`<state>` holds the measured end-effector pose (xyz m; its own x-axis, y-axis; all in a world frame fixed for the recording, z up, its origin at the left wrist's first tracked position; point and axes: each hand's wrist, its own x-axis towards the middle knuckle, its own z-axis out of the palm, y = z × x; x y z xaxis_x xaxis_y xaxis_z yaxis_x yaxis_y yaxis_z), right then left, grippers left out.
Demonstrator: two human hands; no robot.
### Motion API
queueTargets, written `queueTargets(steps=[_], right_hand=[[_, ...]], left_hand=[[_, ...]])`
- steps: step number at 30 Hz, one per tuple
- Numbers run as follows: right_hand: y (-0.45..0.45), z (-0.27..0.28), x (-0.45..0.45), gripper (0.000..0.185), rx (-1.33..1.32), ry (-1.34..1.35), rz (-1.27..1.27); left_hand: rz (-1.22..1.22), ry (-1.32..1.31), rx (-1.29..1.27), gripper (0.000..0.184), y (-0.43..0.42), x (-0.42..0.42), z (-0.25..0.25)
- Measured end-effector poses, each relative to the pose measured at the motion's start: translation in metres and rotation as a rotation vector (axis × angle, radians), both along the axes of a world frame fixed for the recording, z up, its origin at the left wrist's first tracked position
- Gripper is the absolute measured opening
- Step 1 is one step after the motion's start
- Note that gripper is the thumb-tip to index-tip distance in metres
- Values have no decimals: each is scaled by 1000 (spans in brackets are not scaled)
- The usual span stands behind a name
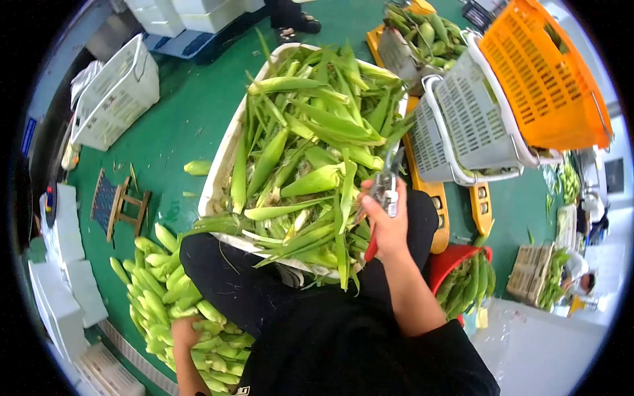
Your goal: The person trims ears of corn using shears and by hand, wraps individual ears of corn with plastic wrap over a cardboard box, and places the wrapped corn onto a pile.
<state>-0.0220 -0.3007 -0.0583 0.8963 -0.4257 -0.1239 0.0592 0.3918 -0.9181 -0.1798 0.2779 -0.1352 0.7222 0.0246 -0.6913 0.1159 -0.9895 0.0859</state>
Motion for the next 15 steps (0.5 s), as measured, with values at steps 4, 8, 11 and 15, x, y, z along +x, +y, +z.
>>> queueTargets(steps=[4, 8, 11, 15], right_hand=[[-42, -3, -7, 49, 168, -141, -67], [-75, -12, -15, 41, 293, -213, -70], [-93, -30, -31, 47, 275, -240, -90], [-112, -44, -61, 57, 348, -295, -38]], left_hand=[[182, -1181, -284, 16, -116, 122, 62], [-131, -945, -729, 19, -282, 255, 53], [-289, -696, -281, 62, -395, 317, 32], [-446, -316, -140, 77, -435, 271, -33]])
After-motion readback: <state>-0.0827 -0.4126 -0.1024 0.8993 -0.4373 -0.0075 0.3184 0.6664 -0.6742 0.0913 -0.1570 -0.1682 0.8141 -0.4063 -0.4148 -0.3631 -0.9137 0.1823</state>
